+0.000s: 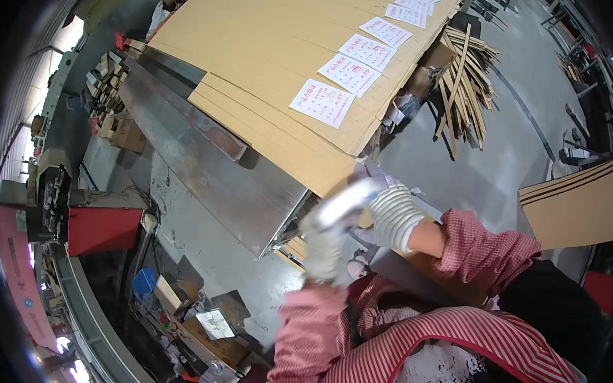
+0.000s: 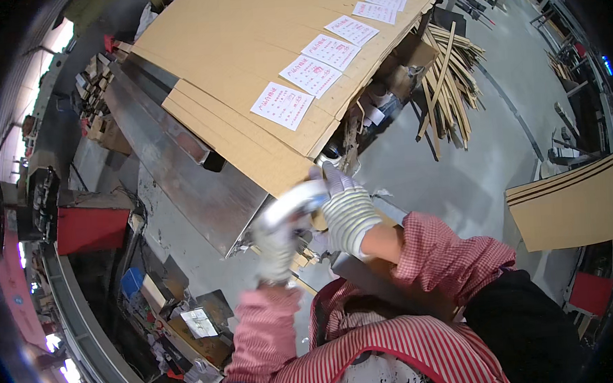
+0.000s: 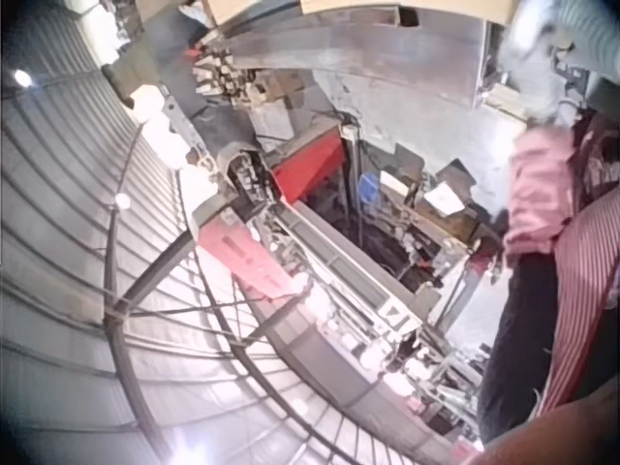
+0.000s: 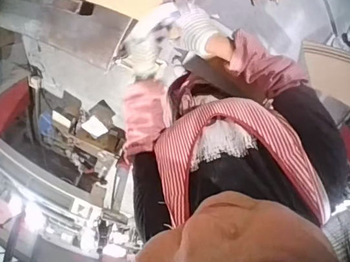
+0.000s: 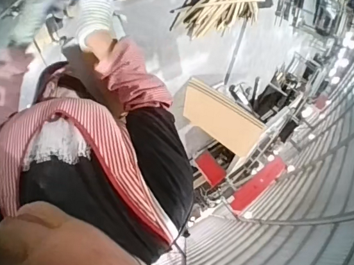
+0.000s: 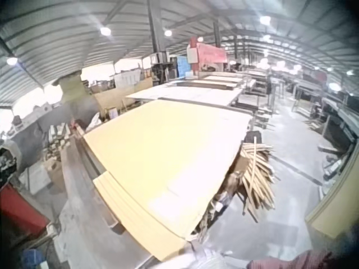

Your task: Organizing, labeling, and taping large cardboard sheets used for packaging in a manufacturing environment.

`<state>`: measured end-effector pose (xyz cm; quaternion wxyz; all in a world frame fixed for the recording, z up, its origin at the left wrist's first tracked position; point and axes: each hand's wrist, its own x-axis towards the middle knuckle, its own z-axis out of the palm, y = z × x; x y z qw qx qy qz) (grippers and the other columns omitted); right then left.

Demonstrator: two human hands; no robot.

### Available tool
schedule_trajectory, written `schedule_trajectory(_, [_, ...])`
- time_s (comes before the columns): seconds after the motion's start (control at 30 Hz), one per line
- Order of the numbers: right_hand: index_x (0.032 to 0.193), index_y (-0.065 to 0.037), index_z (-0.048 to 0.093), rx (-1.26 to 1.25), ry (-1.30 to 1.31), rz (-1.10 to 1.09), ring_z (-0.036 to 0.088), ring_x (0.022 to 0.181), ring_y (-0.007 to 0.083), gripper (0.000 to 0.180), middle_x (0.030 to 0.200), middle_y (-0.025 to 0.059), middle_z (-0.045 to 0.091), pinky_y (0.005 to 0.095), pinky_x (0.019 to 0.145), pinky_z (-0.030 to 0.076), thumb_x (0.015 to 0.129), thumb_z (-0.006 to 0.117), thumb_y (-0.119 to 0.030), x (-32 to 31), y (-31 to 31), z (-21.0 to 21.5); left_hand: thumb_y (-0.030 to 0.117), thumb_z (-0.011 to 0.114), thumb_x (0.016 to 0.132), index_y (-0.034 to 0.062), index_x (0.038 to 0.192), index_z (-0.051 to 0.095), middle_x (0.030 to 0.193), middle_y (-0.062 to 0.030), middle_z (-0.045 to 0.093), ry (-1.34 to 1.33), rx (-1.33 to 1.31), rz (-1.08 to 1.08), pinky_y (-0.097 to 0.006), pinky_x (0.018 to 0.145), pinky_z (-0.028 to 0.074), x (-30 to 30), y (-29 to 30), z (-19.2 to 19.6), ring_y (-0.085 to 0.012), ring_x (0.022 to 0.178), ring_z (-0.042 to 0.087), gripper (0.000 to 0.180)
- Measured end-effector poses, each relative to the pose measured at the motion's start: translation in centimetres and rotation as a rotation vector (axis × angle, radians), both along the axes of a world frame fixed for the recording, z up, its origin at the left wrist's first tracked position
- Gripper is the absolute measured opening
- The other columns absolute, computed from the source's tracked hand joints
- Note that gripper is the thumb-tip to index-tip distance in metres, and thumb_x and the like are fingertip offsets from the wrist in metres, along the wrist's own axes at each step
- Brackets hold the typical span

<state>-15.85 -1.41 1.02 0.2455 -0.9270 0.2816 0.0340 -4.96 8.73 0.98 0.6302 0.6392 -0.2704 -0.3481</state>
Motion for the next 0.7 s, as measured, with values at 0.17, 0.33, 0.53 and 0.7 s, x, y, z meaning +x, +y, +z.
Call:
schedule_trajectory(0.17, [0.127, 0.006, 0.026, 0.431, -0.351, -0.031, 0.059, 0.085, 0.0346, 0.078, 0.099, 0.0273, 0.054, 0.0413, 0.078, 0.046, 0.072, 0.063, -0.035, -0.4, -4.5, 10.2, 0.016, 0.070, 0.067, 0.0032, 0.096, 0.058, 0.074, -0.0085, 0.062, -0.631, 0.300, 0.045, -0.030, 0.057, 0.049, -1.1, -2.2, -2.3, -0.0191, 0.062, 0.062, 0.034])
schedule_trajectory(0.33, [0.120, -0.013, 0.046, 0.122, 0.186, 0.500, 0.060, 0.068, 0.0330, 0.045, 0.073, 0.0140, 0.061, 0.0433, 0.060, 0.047, 0.080, 0.052, -0.033, 3.2, -7.7, 7.5, 0.024, 0.072, 0.067, 0.0037, 0.114, 0.043, 0.096, -0.0161, 0.055, -0.772, 0.287, 0.014, -0.038, 0.060, 0.049, -1.5, -2.6, -1.5, -0.0309, 0.076, 0.060, 0.059])
schedule_trajectory(0.53, [0.104, -0.008, 0.058, 0.237, 0.266, 0.174, 0.059, 0.072, 0.0320, 0.035, 0.084, 0.0177, 0.061, 0.0379, 0.063, 0.047, 0.083, 0.051, -0.034, 1.5, -10.2, -5.4, 0.027, 0.071, 0.069, 0.0007, 0.127, 0.038, 0.112, -0.0225, 0.051, -0.938, 0.016, 0.216, -0.038, 0.076, 0.049, -0.9, -3.8, -1.5, -0.0335, 0.093, 0.056, 0.071])
schedule_trajectory(0.7, [0.099, 0.000, 0.060, 0.600, 0.040, 0.234, 0.060, 0.078, 0.0308, 0.056, 0.090, 0.0203, 0.062, 0.0328, 0.068, 0.048, 0.079, 0.054, -0.051, -2.3, -7.9, -0.9, 0.005, 0.054, 0.080, 0.0093, 0.138, 0.012, 0.135, -0.0238, 0.021, -0.006, -0.038, 0.161, -0.040, 0.091, 0.039, -6.6, 1.3, -3.6, -0.0273, 0.115, 0.042, 0.072])
